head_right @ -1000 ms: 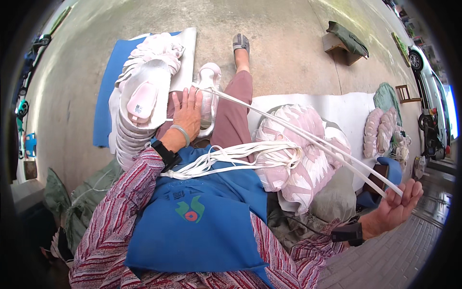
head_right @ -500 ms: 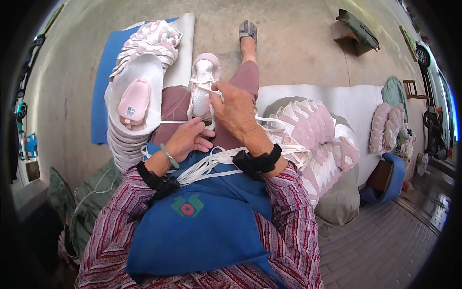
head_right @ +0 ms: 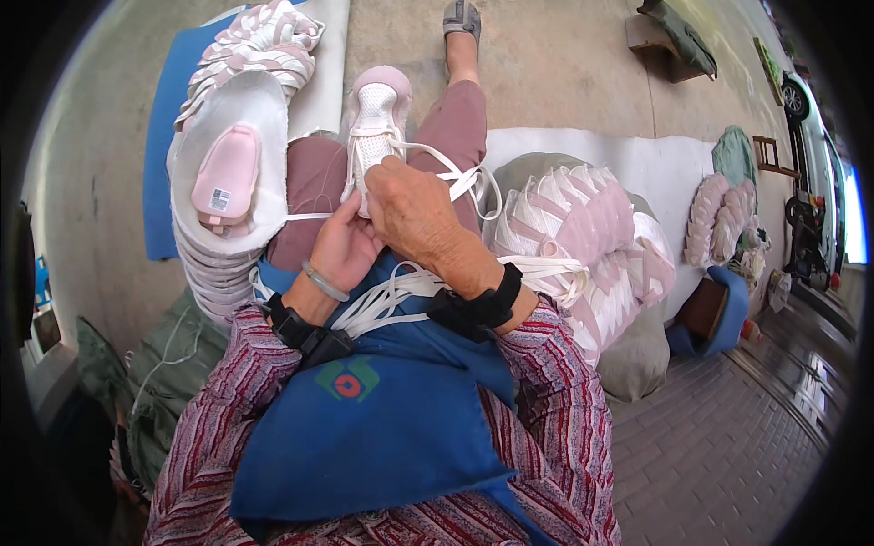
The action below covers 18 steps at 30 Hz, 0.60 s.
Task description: Lacing white sneakers while sitting outside a shoe manufacturing area.
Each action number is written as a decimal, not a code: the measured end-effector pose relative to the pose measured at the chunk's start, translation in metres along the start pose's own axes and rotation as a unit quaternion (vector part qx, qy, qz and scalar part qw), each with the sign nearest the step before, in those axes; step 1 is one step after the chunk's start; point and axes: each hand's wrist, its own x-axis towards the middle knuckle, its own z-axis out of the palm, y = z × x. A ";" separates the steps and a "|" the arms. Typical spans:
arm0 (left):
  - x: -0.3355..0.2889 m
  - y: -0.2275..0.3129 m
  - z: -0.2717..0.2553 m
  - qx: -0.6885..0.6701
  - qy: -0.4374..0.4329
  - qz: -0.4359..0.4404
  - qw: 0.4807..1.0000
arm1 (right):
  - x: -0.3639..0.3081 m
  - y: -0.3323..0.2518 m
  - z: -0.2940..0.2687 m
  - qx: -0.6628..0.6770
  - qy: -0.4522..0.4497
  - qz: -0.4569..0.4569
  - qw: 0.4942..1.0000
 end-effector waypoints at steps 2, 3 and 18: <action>-0.002 0.006 0.003 0.014 -0.034 -0.014 0.999 | -0.008 0.006 -0.002 -0.026 0.045 0.075 0.996; -0.004 0.009 0.004 0.005 -0.062 -0.021 0.998 | -0.009 0.010 -0.003 -0.057 0.085 0.077 0.992; 0.006 0.004 0.021 -0.005 -0.020 0.072 0.997 | 0.010 0.032 -0.003 -0.068 0.122 0.026 0.990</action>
